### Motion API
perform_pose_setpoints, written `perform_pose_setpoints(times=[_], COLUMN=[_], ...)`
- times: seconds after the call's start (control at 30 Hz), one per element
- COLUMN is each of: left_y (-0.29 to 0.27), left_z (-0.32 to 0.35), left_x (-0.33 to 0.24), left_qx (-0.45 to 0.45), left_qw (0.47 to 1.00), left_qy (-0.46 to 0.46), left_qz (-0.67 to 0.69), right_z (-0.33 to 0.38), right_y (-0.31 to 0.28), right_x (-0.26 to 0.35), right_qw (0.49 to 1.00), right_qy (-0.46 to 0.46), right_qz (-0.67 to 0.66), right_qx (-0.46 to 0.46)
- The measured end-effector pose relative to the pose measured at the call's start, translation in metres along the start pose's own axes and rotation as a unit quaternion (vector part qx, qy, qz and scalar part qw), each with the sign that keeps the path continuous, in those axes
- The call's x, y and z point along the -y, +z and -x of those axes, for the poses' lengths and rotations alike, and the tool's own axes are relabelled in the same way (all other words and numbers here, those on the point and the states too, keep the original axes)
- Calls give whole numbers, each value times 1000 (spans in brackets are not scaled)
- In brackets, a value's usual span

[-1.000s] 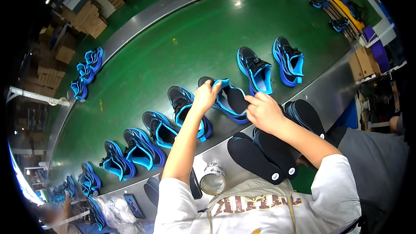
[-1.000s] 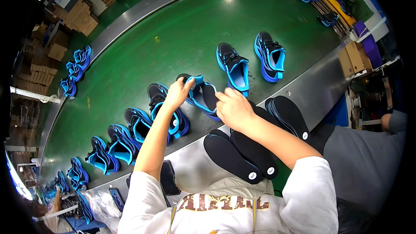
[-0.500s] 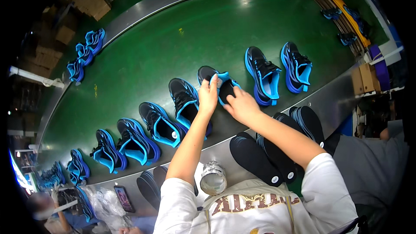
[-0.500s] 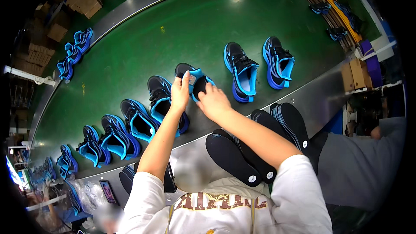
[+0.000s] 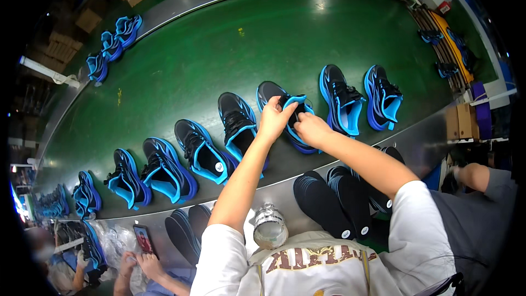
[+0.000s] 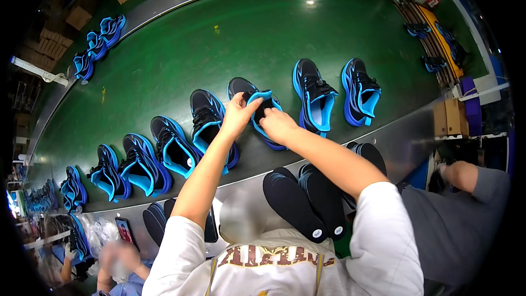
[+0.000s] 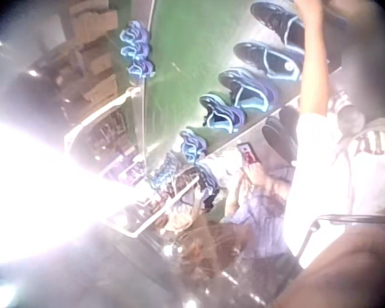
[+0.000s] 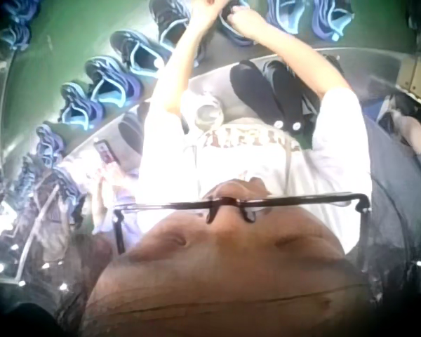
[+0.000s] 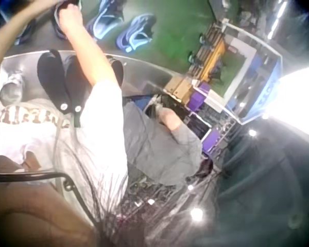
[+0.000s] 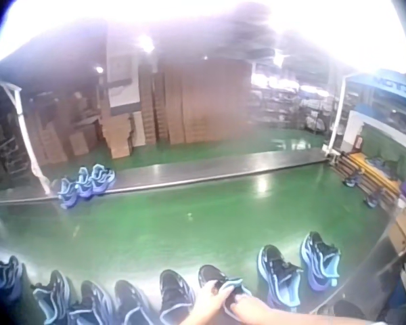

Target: The person picks up insoles one at a time and slides them into the interior of shoes moving along a conveyor belt, then moves to a storage rack and uses a handheld scanner on a stack of insoles.

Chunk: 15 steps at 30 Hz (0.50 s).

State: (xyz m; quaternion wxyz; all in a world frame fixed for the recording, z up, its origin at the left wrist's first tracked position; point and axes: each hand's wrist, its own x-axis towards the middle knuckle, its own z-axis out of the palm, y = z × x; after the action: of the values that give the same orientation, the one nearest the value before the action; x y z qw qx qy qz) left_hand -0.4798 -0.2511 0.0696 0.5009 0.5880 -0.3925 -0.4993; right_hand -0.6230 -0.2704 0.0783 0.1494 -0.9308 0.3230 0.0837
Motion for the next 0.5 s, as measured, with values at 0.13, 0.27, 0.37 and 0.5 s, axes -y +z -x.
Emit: perform_pose_setpoints(times=[0.13, 0.27, 0.37, 0.5], left_y=[-3, -2, -2, 0], left_z=[0, -2, -7, -4], left_x=[0, -2, 3, -1], left_qx=[1, 3, 5, 1], left_qw=[999, 999, 999, 999], left_qy=[-30, -37, -51, -36], left_qz=[-31, -10, -18, -9], right_z=[-9, -21, -32, -35], right_y=[7, -5, -4, 13], right_x=[1, 0, -2, -8], right_qw=[998, 981, 955, 932], right_qy=[32, 34, -3, -73], right_qz=[31, 86, 171, 247], right_qx=[38, 171, 242, 256])
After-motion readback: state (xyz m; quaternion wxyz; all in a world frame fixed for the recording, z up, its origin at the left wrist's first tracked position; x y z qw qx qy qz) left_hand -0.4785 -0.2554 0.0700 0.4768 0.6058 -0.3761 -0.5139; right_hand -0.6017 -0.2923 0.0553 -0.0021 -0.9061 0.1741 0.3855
